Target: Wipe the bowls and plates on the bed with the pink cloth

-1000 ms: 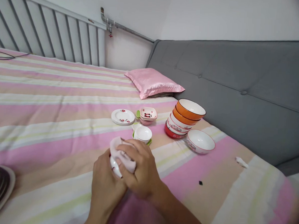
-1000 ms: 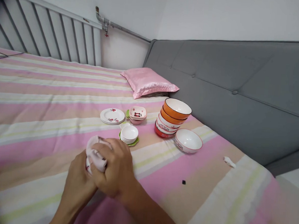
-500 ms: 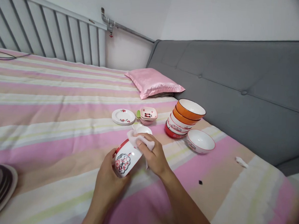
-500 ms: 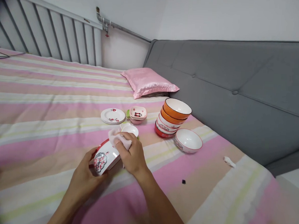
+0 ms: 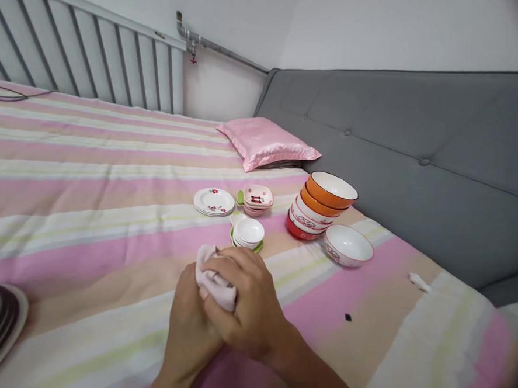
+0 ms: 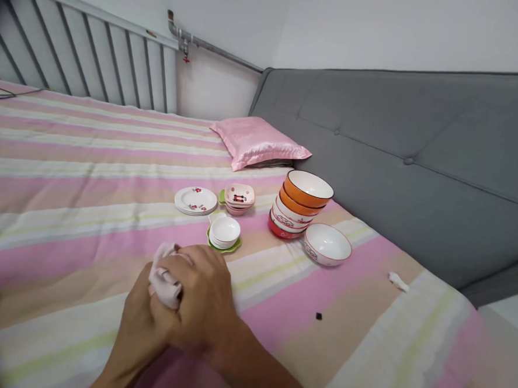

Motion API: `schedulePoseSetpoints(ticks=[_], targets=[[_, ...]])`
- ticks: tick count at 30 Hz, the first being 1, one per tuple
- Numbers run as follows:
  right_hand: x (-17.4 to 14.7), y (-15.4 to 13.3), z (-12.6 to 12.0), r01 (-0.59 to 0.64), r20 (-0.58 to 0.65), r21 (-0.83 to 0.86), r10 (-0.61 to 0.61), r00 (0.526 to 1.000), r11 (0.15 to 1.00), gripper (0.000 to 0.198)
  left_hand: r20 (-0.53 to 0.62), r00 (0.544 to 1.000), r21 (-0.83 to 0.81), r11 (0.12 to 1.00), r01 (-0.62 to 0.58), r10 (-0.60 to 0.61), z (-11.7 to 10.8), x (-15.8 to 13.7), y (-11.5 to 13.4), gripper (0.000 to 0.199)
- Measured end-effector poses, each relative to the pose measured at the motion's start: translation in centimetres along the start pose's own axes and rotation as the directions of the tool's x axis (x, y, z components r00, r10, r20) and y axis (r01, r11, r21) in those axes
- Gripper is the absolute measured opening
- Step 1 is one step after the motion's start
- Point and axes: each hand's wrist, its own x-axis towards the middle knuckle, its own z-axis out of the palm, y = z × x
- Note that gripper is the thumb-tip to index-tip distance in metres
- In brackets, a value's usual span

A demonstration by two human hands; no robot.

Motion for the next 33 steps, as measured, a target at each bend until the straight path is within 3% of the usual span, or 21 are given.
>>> schedulePoseSetpoints(ticks=[3,7,9,11,14,18,19,21,24,27,30,33], targets=[[0.0,-0.1,0.1,0.022,0.016,-0.023,-0.021,1.0,0.999,0.025,0.041,0.999,-0.015,1.0,-0.005,0.006,0.1,0.1,-0.2,0.028],[0.9,2.7,0.1,-0.129,-0.034,0.192,0.138,0.99,0.973,0.017,0.004,0.999,0.126,0.991,-0.049,0.049,0.2,0.2,-0.6,0.053],[1.3,4.9,0.6,-0.256,-0.005,0.432,0.286,0.958,0.865,0.02,0.002,0.997,0.185,0.979,-0.079,0.08,0.2,0.2,-0.7,0.059],[1.5,7.0,1.3,-0.369,0.069,0.632,0.424,0.903,0.681,0.023,0.006,0.996,0.208,0.974,-0.093,0.093,0.3,0.2,-0.9,0.059],[1.6,9.4,2.3,-0.463,0.103,0.702,0.566,0.818,0.541,0.024,0.016,0.995,0.205,0.973,-0.103,0.102,0.3,0.2,-0.9,0.058],[1.5,10.4,2.8,-0.549,0.15,0.701,0.658,0.738,0.455,0.027,0.015,0.995,0.195,0.976,-0.099,0.098,0.3,0.2,-0.9,0.059],[1.4,10.3,2.7,-0.554,0.152,0.697,0.661,0.735,0.455,0.027,0.015,0.996,0.194,0.977,-0.094,0.093,0.4,0.2,-0.9,0.06],[1.4,9.5,2.3,-0.524,0.132,0.676,0.614,0.778,0.518,0.028,0.011,0.996,0.188,0.978,-0.086,0.086,0.4,0.3,-0.9,0.061],[1.4,7.2,1.2,-0.384,0.045,0.564,0.437,0.898,0.731,0.026,0.0,0.996,0.176,0.981,-0.082,0.084,0.4,0.3,-1.0,0.061],[1.1,4.3,0.4,-0.225,-0.063,0.32,0.258,0.964,0.92,0.022,-0.017,0.998,0.17,0.983,-0.061,0.065,0.4,0.3,-1.0,0.061],[0.6,1.9,0.4,-0.101,-0.093,0.098,0.11,0.99,0.99,0.019,-0.005,1.0,0.11,0.994,-0.011,0.012,0.3,0.3,-0.9,0.057],[0.1,0.5,0.8,-0.003,-0.067,-0.038,0.0,0.998,0.999,0.021,0.015,1.0,0.014,1.0,0.005,-0.005,0.2,0.3,-0.8,0.037]])
